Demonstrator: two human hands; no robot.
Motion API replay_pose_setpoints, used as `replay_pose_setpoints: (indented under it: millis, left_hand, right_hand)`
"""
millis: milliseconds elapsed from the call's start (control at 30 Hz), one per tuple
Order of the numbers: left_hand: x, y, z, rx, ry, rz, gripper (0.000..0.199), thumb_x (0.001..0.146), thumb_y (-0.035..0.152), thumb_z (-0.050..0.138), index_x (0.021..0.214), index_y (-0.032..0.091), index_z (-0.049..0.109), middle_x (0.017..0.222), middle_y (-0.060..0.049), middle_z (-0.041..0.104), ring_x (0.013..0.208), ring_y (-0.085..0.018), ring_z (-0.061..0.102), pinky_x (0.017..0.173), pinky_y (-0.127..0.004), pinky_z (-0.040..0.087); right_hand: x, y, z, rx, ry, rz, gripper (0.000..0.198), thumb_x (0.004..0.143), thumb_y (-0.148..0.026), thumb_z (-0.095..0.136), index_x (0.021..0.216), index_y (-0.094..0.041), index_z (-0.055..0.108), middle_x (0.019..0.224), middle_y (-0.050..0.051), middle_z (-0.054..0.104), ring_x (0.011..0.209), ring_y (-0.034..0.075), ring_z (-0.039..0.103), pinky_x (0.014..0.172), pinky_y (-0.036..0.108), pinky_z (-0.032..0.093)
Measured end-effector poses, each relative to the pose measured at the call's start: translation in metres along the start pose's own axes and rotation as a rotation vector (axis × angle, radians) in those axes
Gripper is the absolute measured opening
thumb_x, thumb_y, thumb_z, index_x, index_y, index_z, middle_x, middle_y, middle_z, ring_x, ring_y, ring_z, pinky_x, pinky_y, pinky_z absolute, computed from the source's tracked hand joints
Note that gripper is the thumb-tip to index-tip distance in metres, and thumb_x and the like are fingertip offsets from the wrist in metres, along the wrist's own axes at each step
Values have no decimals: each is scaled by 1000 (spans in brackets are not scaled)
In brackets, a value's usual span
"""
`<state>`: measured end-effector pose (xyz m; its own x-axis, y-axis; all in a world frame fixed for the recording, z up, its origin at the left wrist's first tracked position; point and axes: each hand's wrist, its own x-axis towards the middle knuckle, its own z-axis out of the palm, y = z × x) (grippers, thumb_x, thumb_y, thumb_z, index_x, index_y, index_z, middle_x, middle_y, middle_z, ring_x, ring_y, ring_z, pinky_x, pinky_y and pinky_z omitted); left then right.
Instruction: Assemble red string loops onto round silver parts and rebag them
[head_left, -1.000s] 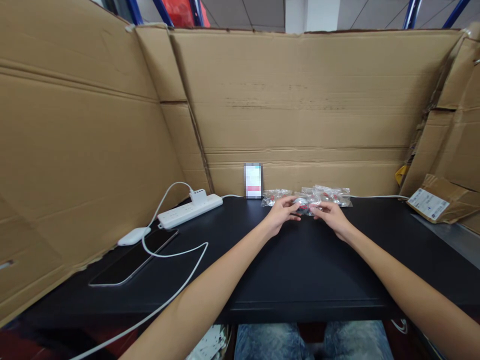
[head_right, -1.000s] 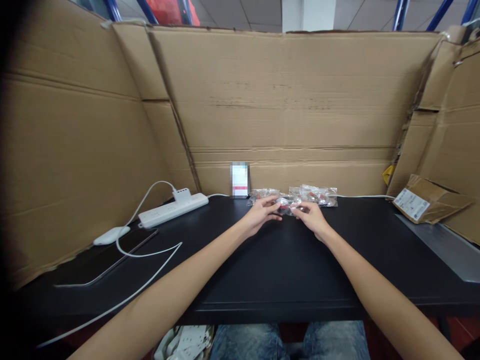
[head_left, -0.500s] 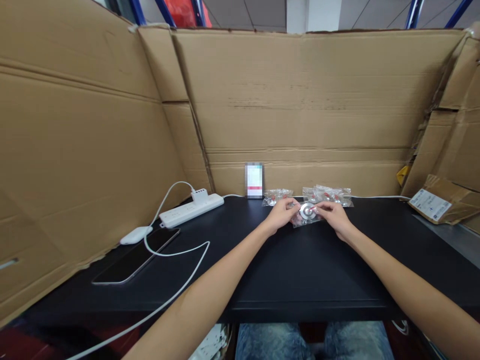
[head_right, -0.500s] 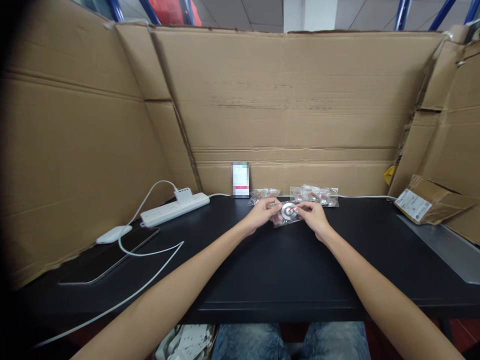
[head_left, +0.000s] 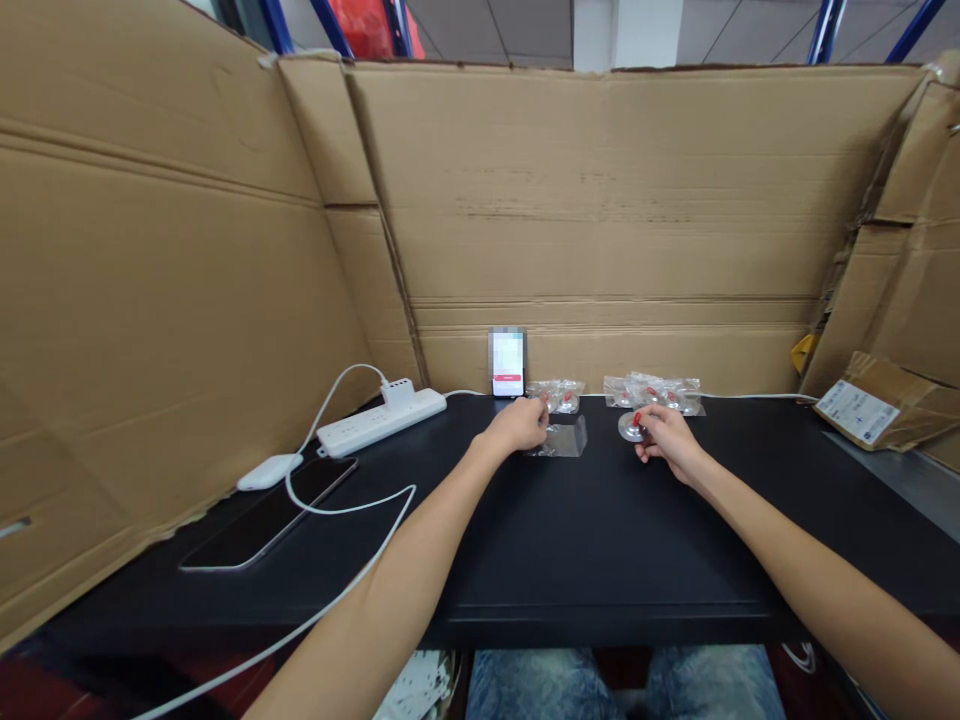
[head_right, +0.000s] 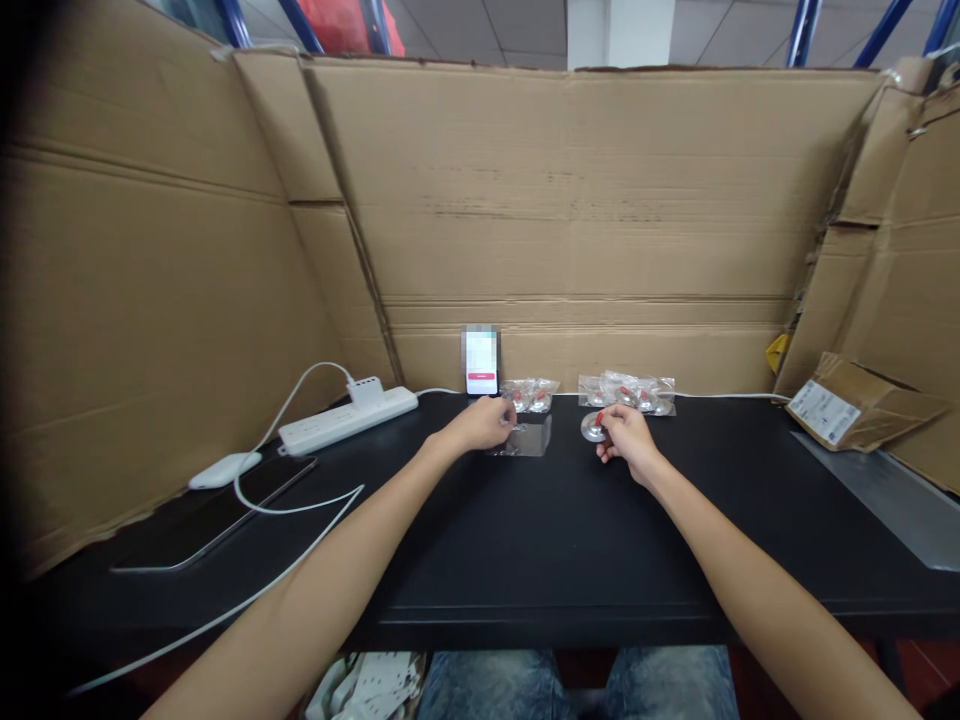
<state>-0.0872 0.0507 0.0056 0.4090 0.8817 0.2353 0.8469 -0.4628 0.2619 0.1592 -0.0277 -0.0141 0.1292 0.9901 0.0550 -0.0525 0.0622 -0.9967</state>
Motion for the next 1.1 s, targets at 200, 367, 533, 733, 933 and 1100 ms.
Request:
replay_pose_setpoints:
  millis: [200, 367, 533, 733, 933, 1100]
  left_hand:
    - [-9, 29, -13, 42, 280, 146, 21, 84, 32, 55, 89, 16, 66, 90, -14, 63, 95, -28, 58, 81, -34, 42]
    - [-28, 75, 1, -165, 166, 463, 40, 82, 47, 60, 111, 19, 58, 101, -9, 61, 90, -23, 59, 80, -32, 45]
    - [-37, 93, 15, -109, 168, 459, 38, 84, 48, 59, 108, 19, 52, 98, -7, 61, 89, -22, 60, 76, -32, 47]
    - [-39, 93, 10, 29, 163, 476, 27, 87, 40, 53, 101, 17, 51, 89, -8, 63, 85, -25, 62, 73, -34, 47]
    - [-43, 98, 10, -43, 142, 464, 44, 93, 32, 41, 133, 15, 34, 103, -13, 64, 92, -25, 64, 77, -34, 49]
    - [-41, 96, 8, -96, 154, 444, 34, 95, 26, 35, 127, 16, 41, 102, -13, 64, 93, -24, 63, 79, -34, 48]
  right_hand:
    - [-4, -1, 6, -71, -44, 1, 9, 78, -23, 58, 75, -16, 61, 53, 0, 59, 36, 9, 51, 32, 19, 41]
    - [-4, 2, 5, -54, -65, -20, 14, 75, -28, 64, 71, -15, 60, 52, 0, 59, 37, 10, 53, 33, 20, 45]
    - [-2, 7, 3, -65, -99, -66, 30, 68, -40, 75, 70, -15, 58, 49, -1, 59, 36, 9, 51, 31, 18, 43]
    - [0, 8, 2, -39, -127, -75, 41, 66, -51, 76, 69, -15, 56, 52, -1, 59, 35, 7, 49, 29, 17, 39]
    - [-2, 5, 2, 26, -156, -39, 41, 72, -54, 71, 73, -15, 58, 57, 0, 59, 39, 8, 51, 33, 19, 40]
    - [-4, 2, 4, 125, -179, -22, 41, 74, -53, 71, 72, -14, 58, 61, 1, 60, 42, 8, 51, 36, 20, 40]
